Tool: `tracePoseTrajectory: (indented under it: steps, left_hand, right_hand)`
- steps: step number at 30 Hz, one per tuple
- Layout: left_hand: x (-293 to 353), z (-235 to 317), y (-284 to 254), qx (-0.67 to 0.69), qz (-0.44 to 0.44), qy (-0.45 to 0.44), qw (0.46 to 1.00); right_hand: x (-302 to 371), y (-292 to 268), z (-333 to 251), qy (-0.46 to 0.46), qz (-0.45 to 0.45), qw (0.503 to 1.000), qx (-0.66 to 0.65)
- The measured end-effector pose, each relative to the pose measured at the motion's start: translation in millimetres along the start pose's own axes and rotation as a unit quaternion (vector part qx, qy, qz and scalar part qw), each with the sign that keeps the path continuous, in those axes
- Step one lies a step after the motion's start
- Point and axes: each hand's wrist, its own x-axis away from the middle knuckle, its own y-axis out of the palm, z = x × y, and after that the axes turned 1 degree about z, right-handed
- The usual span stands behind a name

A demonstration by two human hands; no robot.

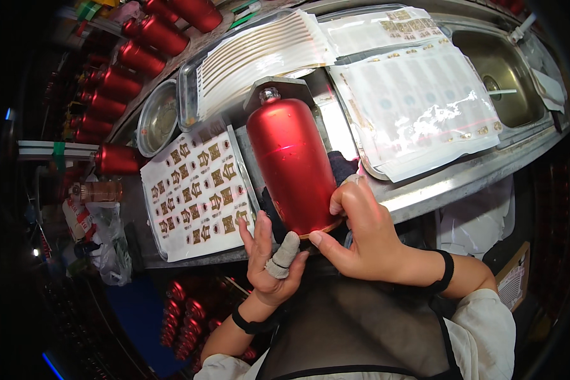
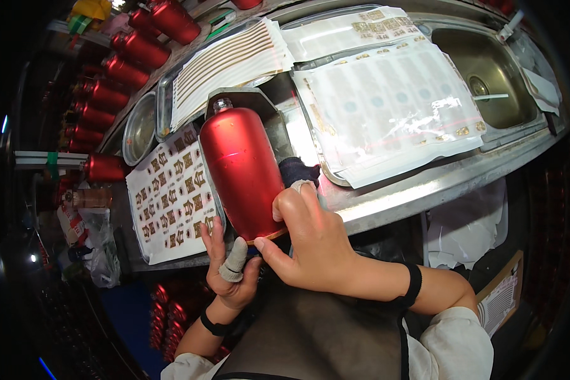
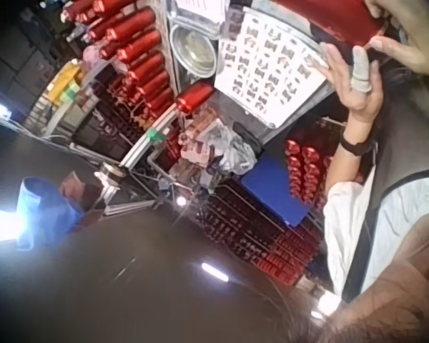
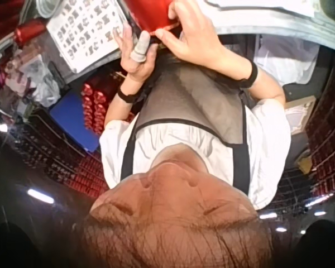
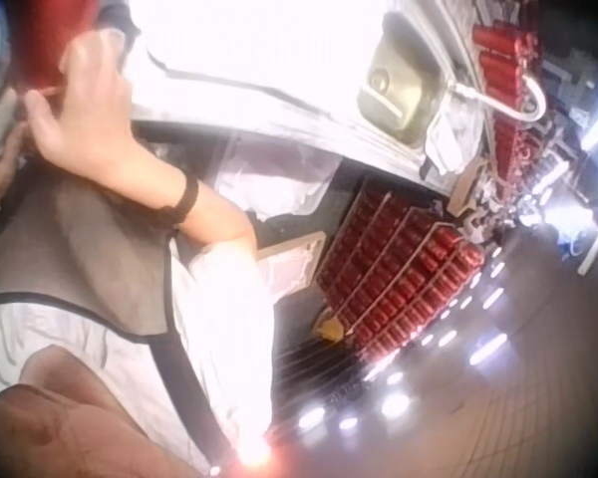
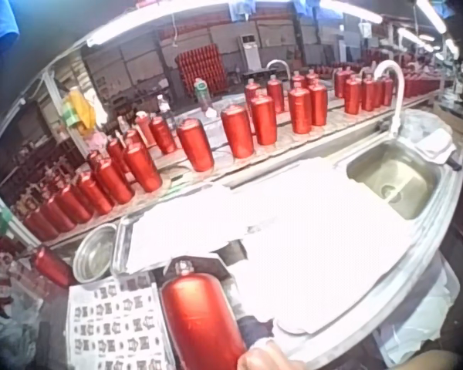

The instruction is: Applying adhesive labels to large red industrial bottles or canisters and then moving materials.

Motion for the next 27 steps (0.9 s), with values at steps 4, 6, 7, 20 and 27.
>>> tracePoseTrajectory:
  steps: [4, 6, 7, 20, 27]
  left_hand:
    - [0.4, -0.1, 0.0, 0.002, 0.002, -0.023, 1.000]
    - [-1.1, 0.6, 0.9, -0.001, 0.001, -0.020, 1.000]
    - [-1.5, 1.1, 1.3, 0.000, 0.000, -0.020, 1.000]
    - [-5.6, 0.3, 0.1, -0.015, -0.009, 0.001, 1.000]
    - [-5.0, 0.0, 2.1, -0.002, -0.005, -0.001, 1.000]
  right_hand:
    - [-4.7, -6.3, -1.8, 0.001, -0.023, 0.999, -0.032]
    - [-5.9, -3.7, -4.8, 0.004, -0.030, 0.999, -0.030]
    - [-4.7, 1.2, -5.6, 0.005, -0.011, 1.000, -0.008]
    - [-4.8, -14.3, 7.2, 0.005, -0.075, 0.993, -0.092]
    - [-7.2, -18.7, 10.4, 0.098, -0.089, 0.980, -0.146]
